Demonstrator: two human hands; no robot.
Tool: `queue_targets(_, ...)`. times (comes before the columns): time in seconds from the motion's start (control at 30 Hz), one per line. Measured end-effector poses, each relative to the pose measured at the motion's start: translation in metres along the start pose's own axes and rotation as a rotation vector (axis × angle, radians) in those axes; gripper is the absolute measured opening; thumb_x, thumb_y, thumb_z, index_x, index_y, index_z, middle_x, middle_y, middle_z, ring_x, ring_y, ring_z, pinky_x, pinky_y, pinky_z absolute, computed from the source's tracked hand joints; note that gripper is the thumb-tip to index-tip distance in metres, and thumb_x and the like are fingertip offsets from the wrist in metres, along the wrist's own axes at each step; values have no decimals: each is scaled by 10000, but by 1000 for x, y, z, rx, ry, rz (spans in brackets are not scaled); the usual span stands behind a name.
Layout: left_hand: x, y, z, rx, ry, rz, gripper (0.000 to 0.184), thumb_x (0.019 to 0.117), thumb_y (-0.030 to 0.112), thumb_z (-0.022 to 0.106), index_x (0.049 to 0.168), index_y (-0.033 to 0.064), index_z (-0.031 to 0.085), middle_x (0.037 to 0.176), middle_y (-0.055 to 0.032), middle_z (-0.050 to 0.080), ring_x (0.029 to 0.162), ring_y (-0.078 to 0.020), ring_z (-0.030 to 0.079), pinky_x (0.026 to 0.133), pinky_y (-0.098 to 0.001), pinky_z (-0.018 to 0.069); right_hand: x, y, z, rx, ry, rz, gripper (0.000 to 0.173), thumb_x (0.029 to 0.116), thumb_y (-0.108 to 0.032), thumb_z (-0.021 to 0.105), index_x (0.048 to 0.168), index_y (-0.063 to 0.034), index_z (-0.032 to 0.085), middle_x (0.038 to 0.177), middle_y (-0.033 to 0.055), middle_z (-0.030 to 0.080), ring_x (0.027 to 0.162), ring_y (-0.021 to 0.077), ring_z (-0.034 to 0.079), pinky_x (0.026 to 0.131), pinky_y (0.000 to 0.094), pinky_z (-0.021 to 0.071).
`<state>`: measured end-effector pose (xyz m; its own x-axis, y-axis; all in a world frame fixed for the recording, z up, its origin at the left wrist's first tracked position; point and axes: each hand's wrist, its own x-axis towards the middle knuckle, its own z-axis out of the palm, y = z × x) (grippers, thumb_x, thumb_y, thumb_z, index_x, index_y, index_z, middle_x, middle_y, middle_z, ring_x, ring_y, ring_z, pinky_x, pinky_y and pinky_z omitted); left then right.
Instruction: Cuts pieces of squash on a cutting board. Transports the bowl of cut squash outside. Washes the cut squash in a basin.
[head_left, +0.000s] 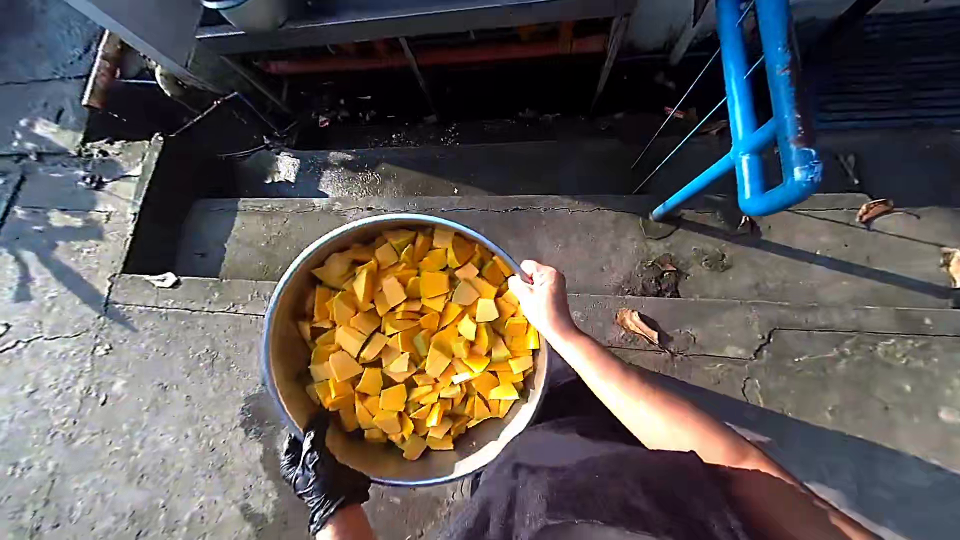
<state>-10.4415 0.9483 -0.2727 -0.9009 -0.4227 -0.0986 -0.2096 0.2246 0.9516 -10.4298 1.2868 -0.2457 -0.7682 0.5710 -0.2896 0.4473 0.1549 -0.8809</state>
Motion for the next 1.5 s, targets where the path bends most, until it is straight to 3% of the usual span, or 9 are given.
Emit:
queue_targets(0.13,28,21,18,44,116,-39,253,979,102,570,1216,11,573,1028,14,650,944,-54,649,896,-293,560,70,-22,23,45,-138,2,226,931,-27,638,723,-18,550,593,40,437,570,171,447,553,378,380)
queue_targets(0.27,62,1,43,-1,91,60,297,964,99,586,1239,-14,575,1075,2,685,995,-64,671,923,-297,566,139,-38,24,5,-236,39,204,941,-39,630,746,-6,579,625,51,474,636,186,489,623,395,408)
queue_targets(0.5,165,4,201,-56,60,39,236,935,99,588,1160,33,605,993,27,679,931,-64,676,868,-297,583,290,-32,44,4,-121,-7,225,939,-28,635,729,-17,554,605,42,439,583,174,446,570,380,380)
queue_targets(0.6,230,-19,271,-71,6,48,237,936,115,592,1161,43,608,1001,32,677,940,-61,669,871,-304,579,370,-11,70,11,-39,-38,236,926,-12,644,717,-19,534,598,37,431,571,166,435,558,369,374)
queue_targets(0.77,322,-42,405,-70,-3,66,245,968,66,544,1192,-30,562,990,25,638,900,-3,638,853,-226,554,511,27,114,-14,42,-59,198,931,-14,635,745,10,572,627,53,460,611,175,463,605,386,405)
queue_targets(1.0,410,6,505,-1,-60,9,193,962,45,558,1144,-19,568,917,46,629,834,22,629,785,-191,552,629,-3,112,-17,38,105,235,942,-41,602,719,-29,530,640,-11,417,624,97,436,630,305,394)
queue_targets(1.3,463,13,639,-33,67,-3,217,916,39,577,1130,4,572,929,59,637,853,11,640,799,-211,562,814,-34,110,-87,-67,23,216,932,-16,642,738,-3,548,641,37,452,639,160,466,640,372,415)
queue_targets(1.4,493,26,682,-57,37,1,262,907,27,565,1164,-18,540,948,58,615,856,25,623,806,-194,551,868,-42,113,-70,-47,18,236,913,-18,627,702,-38,524,633,-1,435,631,114,451,631,327,402)
queue_targets(1.5,544,16,726,-110,-20,30,321,850,60,575,1166,48,524,955,84,637,867,10,645,792,-215,568,926,-44,124,-24,8,3,258,902,-26,607,672,-69,497,608,-47,393,583,68,413,590,280,378)
